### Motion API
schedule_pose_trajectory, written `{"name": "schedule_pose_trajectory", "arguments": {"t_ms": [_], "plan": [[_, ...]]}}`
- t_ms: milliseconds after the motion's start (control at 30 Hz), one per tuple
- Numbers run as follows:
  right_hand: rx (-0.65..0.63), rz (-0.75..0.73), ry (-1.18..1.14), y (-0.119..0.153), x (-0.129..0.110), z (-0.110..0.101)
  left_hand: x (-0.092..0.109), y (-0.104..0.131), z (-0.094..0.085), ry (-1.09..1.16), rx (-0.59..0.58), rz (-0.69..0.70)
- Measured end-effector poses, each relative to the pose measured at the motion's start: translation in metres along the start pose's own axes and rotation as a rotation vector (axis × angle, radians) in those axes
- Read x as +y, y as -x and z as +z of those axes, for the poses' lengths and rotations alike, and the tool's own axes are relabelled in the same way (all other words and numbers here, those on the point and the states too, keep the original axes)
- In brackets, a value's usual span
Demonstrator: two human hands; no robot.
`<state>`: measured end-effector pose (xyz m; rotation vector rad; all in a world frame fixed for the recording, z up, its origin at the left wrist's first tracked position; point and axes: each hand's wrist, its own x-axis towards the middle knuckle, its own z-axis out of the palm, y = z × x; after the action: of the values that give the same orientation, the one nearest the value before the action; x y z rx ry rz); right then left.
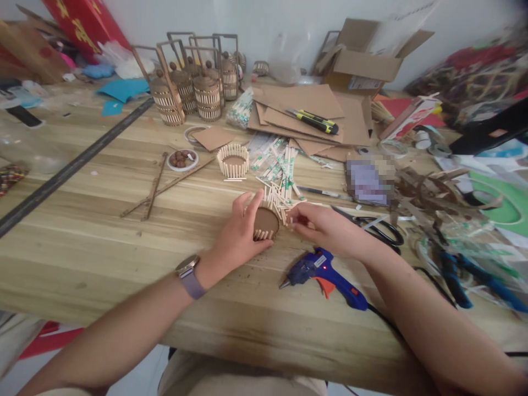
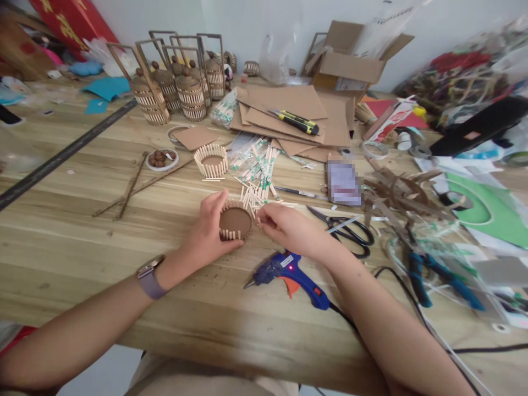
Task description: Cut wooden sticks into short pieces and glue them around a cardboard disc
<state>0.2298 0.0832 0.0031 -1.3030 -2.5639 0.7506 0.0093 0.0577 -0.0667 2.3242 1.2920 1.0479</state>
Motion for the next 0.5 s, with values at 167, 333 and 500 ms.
{"name": "schedule_pose_trajectory", "arguments": {"t_ms": [167, 333, 500], "plan": [[-0.011, 0.009, -0.165, -0.005, -0.009, 0.011, -0.002, 0.000, 0.001, 0.007, -0.004, -0.001], [-0.032, 0.010, -0.189, -0.006, -0.009, 0.020, -0.004, 0.000, 0.002, 0.023, 0.002, -0.007], [-0.017, 0.005, -0.196, -0.006, -0.010, 0.026, -0.004, 0.000, 0.002, 0.028, 0.005, 0.002]]}}
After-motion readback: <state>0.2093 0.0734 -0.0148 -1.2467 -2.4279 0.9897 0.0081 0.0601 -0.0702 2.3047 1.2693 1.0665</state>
